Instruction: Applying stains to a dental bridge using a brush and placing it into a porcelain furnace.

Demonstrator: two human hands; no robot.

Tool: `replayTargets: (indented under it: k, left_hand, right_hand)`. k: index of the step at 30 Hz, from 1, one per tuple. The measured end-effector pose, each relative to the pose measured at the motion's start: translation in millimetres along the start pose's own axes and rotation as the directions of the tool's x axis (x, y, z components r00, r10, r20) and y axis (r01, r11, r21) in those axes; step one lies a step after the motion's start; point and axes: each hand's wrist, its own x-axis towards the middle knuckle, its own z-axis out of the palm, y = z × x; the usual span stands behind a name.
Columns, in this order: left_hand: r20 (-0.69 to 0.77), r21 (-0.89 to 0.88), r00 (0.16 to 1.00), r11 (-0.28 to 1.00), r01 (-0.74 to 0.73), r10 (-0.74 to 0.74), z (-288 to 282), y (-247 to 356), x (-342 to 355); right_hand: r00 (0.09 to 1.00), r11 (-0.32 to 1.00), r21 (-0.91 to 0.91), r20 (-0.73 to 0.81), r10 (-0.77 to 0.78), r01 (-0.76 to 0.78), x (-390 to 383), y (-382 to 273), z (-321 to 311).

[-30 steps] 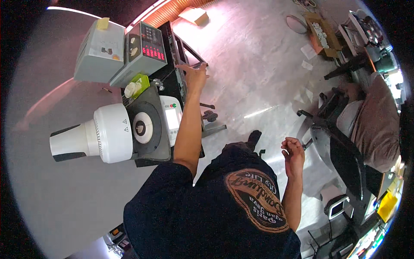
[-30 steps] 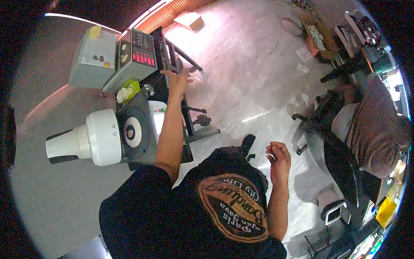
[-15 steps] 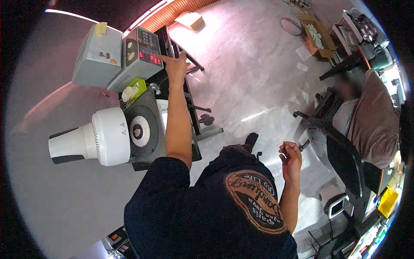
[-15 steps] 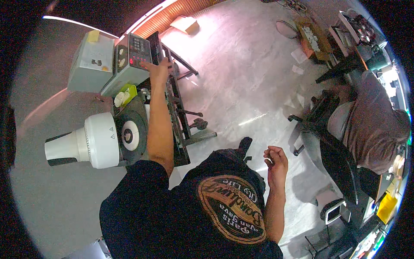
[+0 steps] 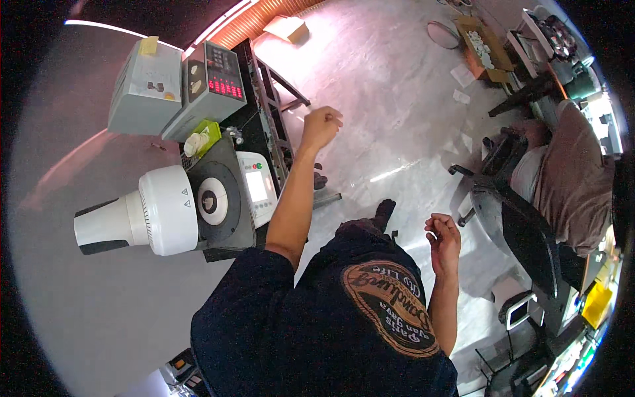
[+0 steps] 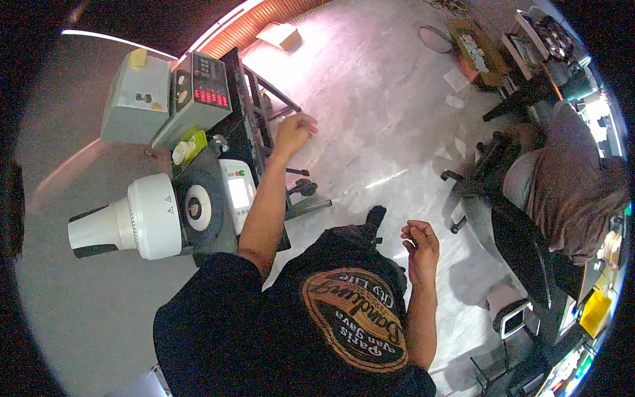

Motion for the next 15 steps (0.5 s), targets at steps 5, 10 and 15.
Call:
replayTargets:
  k: [5,10,15]
  left_hand:
    - [0.083,0.038,0.994,0.997,-0.070,0.067,25,2,-12]
    - [0.064,0.024,0.997,0.998,-0.052,0.050,40,18,-25]
    - [0.150,-0.035,0.977,0.988,-0.150,0.154,58,29,-52]
  right_hand:
    - [1.000,1.000,0.012,0.007,0.002,-0.002,0,4,-4]
    - [1.000,1.000,0.004,0.002,0.013,-0.013,-2,5,-7]
    - [1.000,1.000,-0.009,0.019,0.011,-0.011,-16,7,-11]
